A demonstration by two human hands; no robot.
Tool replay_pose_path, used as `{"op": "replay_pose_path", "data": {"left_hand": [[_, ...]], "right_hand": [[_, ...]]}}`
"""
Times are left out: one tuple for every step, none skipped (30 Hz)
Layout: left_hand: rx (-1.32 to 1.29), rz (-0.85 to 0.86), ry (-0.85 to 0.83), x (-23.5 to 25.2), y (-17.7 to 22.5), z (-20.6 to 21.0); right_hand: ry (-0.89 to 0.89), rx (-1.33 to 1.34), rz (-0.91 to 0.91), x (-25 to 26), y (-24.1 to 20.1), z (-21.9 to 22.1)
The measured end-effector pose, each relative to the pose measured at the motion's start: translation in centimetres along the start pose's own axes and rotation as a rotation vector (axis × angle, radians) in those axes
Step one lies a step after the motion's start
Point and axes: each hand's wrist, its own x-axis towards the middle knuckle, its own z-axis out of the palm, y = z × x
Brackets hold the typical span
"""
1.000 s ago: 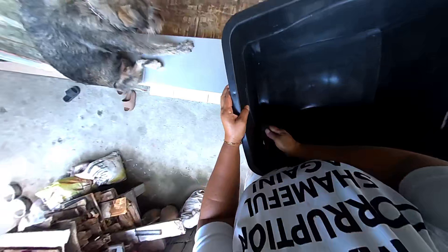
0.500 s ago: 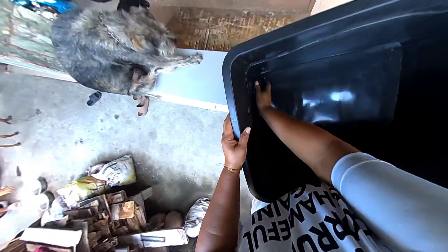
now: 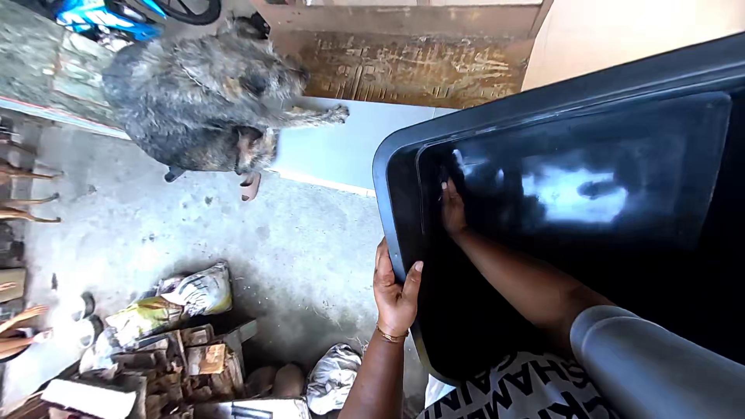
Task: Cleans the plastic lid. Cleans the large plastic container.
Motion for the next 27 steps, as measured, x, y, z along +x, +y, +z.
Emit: {"op": "replay_pose_path", "data": {"left_hand": [[-0.003, 0.005, -0.001, 0.0, -0.1, -0.1], [-0.010, 0.008, -0.002, 0.1, -0.2, -0.2], [-0.013, 0.005, -0.003, 0.0, -0.2, -0.3], [-0.015, -0.001, -0.005, -0.4, -0.2, -0.3], [-0.015, 0.000, -0.006, -0.5, -0.2, -0.2], [-0.018, 0.005, -0.011, -0.4, -0.3, -0.2], [-0.024, 0.010, -0.014, -0.3, -0.3, -0.3], [-0.029, 0.013, -0.013, -0.3, -0.3, -0.4], [-0.035, 0.013, -0.012, -0.3, -0.3, -0.4], [-0.037, 0.013, -0.014, -0.5, -0.4, -0.4], [-0.041, 0.013, -0.017, -0.6, -0.4, -0.4], [-0.045, 0.014, -0.022, -0.6, -0.4, -0.4], [-0.045, 0.015, -0.022, -0.5, -0.4, -0.4], [-0.048, 0.013, -0.022, -0.5, -0.4, -0.4], [-0.049, 0.010, -0.023, -0.5, -0.4, -0.4], [-0.047, 0.010, -0.026, -0.4, -0.4, -0.4], [-0.043, 0.009, -0.029, -0.4, -0.4, -0.4], [-0.037, 0.008, -0.031, -0.5, -0.3, -0.4], [-0.030, 0.005, -0.030, -0.5, -0.3, -0.5], [-0.026, 0.001, -0.024, -0.5, -0.2, -0.5], [-0.025, 0.001, -0.018, -0.5, -0.2, -0.5], [-0.028, 0.001, -0.014, -0.4, -0.1, -0.5], [-0.031, 0.001, -0.011, -0.5, -0.1, -0.4], [-0.036, 0.000, -0.008, -0.5, 0.0, -0.4], [-0.036, 0.000, -0.006, -0.4, 0.0, -0.3], [-0.032, 0.000, -0.002, -0.4, 0.0, -0.2], [-0.027, -0.003, 0.001, -0.5, 0.0, -0.3]], "right_hand": [[-0.027, -0.083, 0.091, 0.3, 1.3, -0.5], [-0.083, -0.167, 0.130, 0.4, 2.0, -1.1], [-0.154, -0.255, 0.161, 0.2, 2.1, -2.0], [-0.232, -0.342, 0.196, -0.5, 1.8, -3.4], [-0.278, -0.406, 0.205, -1.0, 1.5, -5.2], [-0.253, -0.434, 0.165, -1.3, 1.4, -7.1], [-0.152, -0.442, 0.089, -1.4, 1.4, -9.3], [0.002, -0.445, -0.017, -1.1, 1.8, -11.7], [0.150, -0.459, -0.091, -0.1, 2.1, -14.5], [0.269, -0.502, -0.130, 1.2, 2.2, -17.7], [0.367, -0.566, -0.135, 2.8, 2.2, -20.6], [0.443, -0.628, -0.119, 4.6, 2.2, -22.9], [0.511, -0.684, -0.098, 6.4, 2.4, -24.0], [0.564, -0.757, -0.071, 7.8, 2.4, -23.8], [0.588, -0.824, -0.047, 8.7, 2.1, -22.3], [0.572, -0.864, -0.058, 9.2, 1.9, -20.0], [0.523, -0.882, -0.086, 9.4, 1.8, -17.2], [0.452, -0.901, -0.088, 9.3, 2.0, -14.4], [0.379, -0.926, -0.090, 9.1, 2.5, -12.0], [0.305, -0.954, -0.094, 8.6, 2.9, -10.2], [0.222, -0.977, -0.118, 8.2, 3.2, -8.8], [0.122, -0.988, -0.160, 7.6, 3.3, -7.6], [0.004, -0.999, -0.201, 6.9, 3.4, -6.6], [-0.109, -1.005, -0.243, 6.4, 3.5, -5.6], [-0.192, -1.021, -0.258, 6.5, 3.6, -4.7], [-0.227, -1.044, -0.272, 6.6, 3.9, -3.9], [-0.252, -1.056, -0.290, 6.5, 4.2, -3.4]]}}
